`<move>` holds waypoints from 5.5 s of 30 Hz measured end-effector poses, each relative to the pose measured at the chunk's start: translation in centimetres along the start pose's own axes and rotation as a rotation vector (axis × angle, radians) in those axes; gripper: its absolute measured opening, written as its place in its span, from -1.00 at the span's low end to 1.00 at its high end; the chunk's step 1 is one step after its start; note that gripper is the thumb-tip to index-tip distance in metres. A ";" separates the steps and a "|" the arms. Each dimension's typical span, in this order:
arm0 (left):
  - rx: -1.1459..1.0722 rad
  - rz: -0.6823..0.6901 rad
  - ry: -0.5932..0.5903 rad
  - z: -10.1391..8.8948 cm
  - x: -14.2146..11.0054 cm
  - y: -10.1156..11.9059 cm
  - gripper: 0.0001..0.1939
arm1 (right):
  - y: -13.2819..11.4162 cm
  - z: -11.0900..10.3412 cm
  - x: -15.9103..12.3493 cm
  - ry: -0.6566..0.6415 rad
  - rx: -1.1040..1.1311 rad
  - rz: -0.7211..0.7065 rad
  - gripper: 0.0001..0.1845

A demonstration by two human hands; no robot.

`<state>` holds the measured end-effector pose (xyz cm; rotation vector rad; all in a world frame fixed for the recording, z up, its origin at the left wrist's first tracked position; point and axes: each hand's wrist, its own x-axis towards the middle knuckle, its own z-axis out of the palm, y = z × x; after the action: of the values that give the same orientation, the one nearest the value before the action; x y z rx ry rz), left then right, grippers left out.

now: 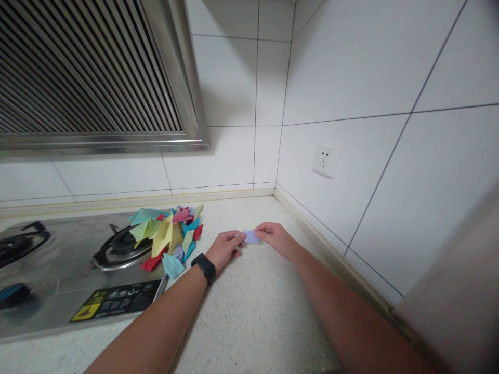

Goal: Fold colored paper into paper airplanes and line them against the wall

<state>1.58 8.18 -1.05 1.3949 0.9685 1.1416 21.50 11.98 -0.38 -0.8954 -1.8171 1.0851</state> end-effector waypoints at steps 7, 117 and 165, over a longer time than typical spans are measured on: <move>-0.006 -0.005 0.006 0.0 -0.2 0.3 -0.55 | -0.2 0.2 -0.2 -0.068 -0.025 0.051 -0.73; 0.036 -0.084 -0.102 0.5 0.8 -0.8 -0.60 | 6.9 -4.5 6.1 0.380 -1.123 0.420 -0.29; 0.954 0.355 -0.115 1.3 -1.4 1.0 -0.78 | -5.9 2.5 -1.5 -0.061 -0.842 -0.122 -0.70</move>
<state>2.54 6.35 -0.21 2.4405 1.2849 0.8351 18.90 7.67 3.84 -1.1975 -2.3800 0.2304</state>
